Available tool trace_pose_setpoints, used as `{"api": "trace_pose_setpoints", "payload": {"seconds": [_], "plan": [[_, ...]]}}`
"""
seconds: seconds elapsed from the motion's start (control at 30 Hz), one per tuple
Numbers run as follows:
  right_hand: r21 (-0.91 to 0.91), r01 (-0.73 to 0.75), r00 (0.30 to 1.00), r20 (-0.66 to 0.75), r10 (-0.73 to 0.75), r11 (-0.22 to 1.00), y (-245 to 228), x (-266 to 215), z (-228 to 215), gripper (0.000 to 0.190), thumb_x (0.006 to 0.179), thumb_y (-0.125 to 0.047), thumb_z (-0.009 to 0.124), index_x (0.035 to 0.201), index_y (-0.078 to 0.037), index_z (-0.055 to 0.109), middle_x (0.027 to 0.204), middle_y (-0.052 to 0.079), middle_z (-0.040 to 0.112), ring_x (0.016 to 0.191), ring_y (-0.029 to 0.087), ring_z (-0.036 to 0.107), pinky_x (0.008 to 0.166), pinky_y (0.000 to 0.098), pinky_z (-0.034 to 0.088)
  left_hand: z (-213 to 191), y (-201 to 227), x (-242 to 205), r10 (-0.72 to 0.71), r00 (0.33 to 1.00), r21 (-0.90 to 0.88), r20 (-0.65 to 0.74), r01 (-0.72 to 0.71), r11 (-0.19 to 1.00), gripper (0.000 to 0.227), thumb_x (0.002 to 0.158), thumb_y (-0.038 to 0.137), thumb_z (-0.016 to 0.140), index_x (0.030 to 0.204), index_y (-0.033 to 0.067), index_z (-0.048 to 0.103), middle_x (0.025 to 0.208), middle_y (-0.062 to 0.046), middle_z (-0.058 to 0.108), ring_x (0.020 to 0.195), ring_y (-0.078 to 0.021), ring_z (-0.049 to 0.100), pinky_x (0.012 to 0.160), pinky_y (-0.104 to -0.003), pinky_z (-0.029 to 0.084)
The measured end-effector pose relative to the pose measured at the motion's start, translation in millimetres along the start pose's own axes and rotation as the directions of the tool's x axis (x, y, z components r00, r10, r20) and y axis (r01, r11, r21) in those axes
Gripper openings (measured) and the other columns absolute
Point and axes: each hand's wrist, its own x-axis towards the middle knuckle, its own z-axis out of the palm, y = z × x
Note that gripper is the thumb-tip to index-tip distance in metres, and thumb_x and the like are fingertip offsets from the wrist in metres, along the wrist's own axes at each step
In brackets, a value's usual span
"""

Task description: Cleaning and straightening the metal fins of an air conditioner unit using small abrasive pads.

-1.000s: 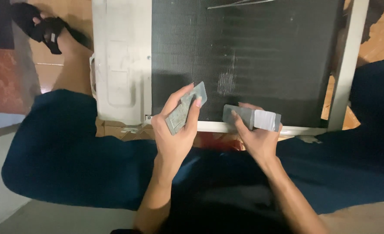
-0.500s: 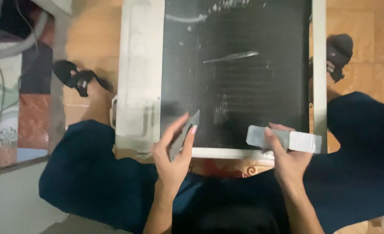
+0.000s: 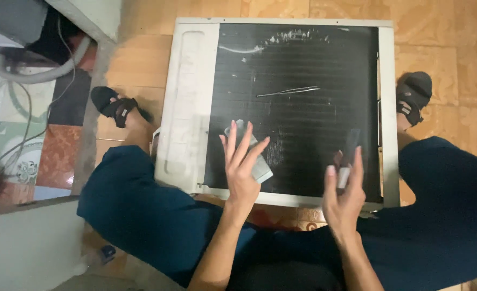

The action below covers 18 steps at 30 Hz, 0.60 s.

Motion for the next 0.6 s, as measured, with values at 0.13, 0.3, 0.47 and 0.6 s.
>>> {"api": "trace_pose_setpoints", "payload": {"seconds": [0.13,0.3,0.47,0.6], "plan": [[-0.201,0.187,0.982,0.058,-0.179,0.962,44,-10,19,0.089,0.086,-0.014,0.081,0.157,0.012,0.035,0.142,0.046,0.049,0.127,0.067,0.047,0.103,0.0728,0.041,10,-7,4,-0.059,0.998,0.05,0.037,0.057,0.997,0.055,0.087,-0.017,0.062,0.13,0.016,0.07,0.16,-0.013,0.046,0.155,-0.0411,0.026,0.125,-0.06,0.017],[-0.46,0.095,0.948,0.313,0.061,0.883,63,-23,28,0.082,0.079,-0.048,0.084,0.148,-0.014,0.058,0.151,0.034,0.048,0.145,0.059,0.036,0.109,0.077,0.032,10,-6,-4,-0.321,0.85,0.262,0.418,0.226,0.938,0.065,0.078,0.005,0.08,0.14,0.0029,0.06,0.163,-0.03,0.028,0.152,-0.054,0.012,0.116,-0.075,0.01],[-0.479,0.054,0.922,0.361,0.141,0.876,61,-23,26,0.076,0.082,-0.048,0.081,0.148,-0.019,0.058,0.158,0.031,0.042,0.15,0.056,0.03,0.114,0.076,0.026,3,8,-2,-0.339,0.742,0.238,0.578,0.243,0.94,0.079,0.077,0.037,0.085,0.145,0.0069,0.056,0.165,-0.032,0.019,0.153,-0.0555,0.004,0.114,-0.078,0.003],[-0.472,0.042,0.91,0.382,0.162,0.88,60,-22,26,0.076,0.083,-0.049,0.079,0.149,-0.019,0.057,0.159,0.031,0.039,0.151,0.055,0.027,0.115,0.0757,0.023,18,7,-4,-0.294,0.814,0.223,0.502,0.206,0.953,0.075,0.086,0.055,0.074,0.141,0.0052,0.06,0.164,-0.034,0.021,0.152,-0.0564,0.006,0.113,-0.079,0.002]]}}
